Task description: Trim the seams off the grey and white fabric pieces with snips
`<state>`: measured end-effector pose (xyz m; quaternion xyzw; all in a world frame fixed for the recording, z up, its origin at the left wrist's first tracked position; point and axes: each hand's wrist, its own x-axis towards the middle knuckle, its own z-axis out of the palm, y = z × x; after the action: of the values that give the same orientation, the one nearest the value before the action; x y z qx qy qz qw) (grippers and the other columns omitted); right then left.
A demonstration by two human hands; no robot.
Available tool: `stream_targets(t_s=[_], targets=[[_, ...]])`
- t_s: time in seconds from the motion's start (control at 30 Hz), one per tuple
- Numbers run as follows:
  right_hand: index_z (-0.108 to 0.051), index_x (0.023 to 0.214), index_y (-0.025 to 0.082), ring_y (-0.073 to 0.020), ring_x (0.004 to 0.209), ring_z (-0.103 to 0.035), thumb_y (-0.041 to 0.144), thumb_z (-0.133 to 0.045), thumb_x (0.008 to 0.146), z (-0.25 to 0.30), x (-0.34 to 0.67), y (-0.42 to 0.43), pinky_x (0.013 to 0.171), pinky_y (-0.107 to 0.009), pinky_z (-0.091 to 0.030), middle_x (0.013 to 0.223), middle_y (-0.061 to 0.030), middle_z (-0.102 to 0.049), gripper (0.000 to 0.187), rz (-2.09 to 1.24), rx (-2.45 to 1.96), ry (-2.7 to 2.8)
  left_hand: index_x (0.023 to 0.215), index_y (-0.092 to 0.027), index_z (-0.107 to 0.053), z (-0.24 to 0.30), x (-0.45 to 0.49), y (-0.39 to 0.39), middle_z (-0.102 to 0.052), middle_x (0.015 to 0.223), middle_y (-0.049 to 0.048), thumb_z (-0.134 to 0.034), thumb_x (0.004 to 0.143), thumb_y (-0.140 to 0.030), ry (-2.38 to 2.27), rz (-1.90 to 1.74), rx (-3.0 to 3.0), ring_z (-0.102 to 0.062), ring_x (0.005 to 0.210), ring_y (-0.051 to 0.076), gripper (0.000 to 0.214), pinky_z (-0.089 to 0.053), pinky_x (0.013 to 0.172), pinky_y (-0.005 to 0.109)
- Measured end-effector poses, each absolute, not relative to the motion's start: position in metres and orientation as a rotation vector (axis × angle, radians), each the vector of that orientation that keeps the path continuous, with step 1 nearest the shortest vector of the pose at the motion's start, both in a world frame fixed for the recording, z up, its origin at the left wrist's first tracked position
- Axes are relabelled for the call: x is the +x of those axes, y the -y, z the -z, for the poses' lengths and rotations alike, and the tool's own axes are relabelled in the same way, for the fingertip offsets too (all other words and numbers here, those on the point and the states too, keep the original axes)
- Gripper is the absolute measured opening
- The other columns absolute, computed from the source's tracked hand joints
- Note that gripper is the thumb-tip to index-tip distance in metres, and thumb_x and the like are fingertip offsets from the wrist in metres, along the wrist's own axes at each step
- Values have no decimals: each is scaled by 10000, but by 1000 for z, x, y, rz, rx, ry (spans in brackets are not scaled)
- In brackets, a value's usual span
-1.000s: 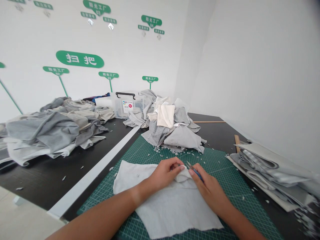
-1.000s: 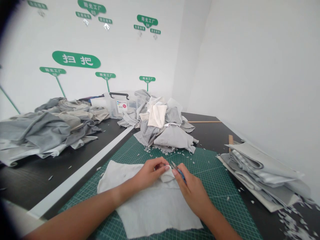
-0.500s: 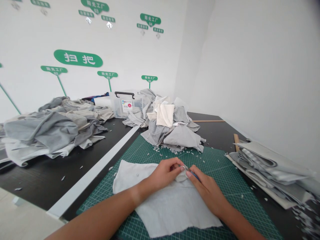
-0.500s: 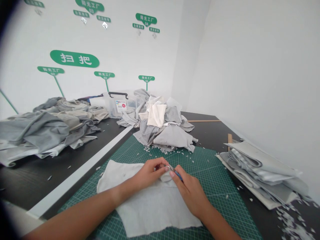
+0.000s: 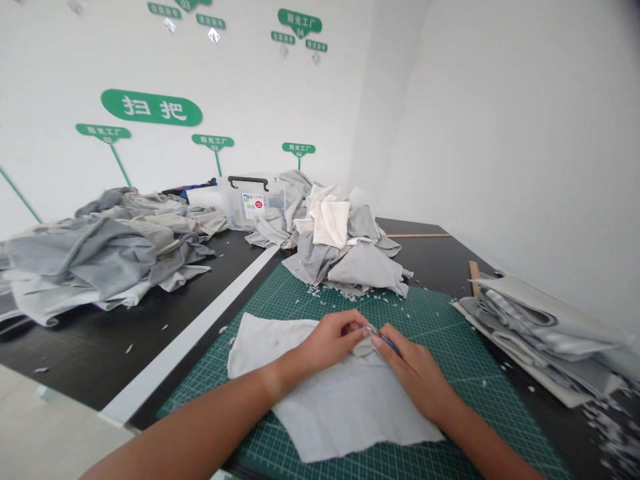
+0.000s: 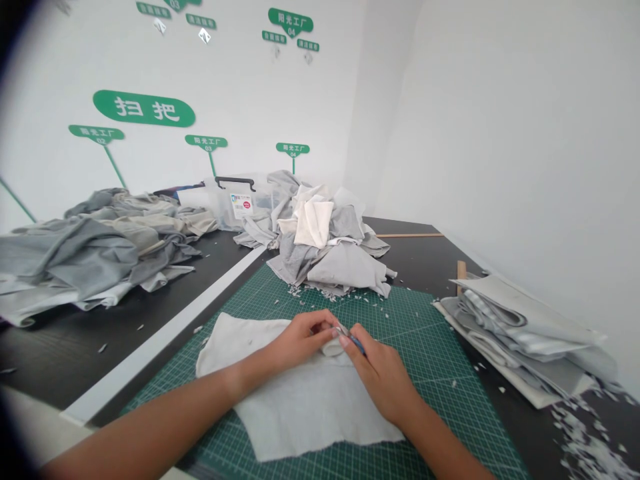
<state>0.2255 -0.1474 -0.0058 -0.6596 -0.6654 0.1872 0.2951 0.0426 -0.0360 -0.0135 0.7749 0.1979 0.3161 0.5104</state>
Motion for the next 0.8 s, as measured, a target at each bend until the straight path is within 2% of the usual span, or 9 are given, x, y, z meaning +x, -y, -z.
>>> stream_targets(t_s=[0.37,0.8], targets=[[-446,874,258,-177,656,-577,540,-370,1060,4,226,147,621,-263,-319,700,61,-556,346,-461,-1782,1799,982,-154,-674,11,43,37,-537,711,-12,-590,940,-467,-491,-772,1780,-449,629,108,327,-322,577,226],[-440,876,263,-188,655,-589,542,-347,1063,6,226,146,617,-263,-313,697,58,-577,348,-444,-1819,1803,991,-161,-678,20,46,31,-591,766,2,-602,931,-468,-466,-739,1771,-449,634,103,322,-337,595,224]])
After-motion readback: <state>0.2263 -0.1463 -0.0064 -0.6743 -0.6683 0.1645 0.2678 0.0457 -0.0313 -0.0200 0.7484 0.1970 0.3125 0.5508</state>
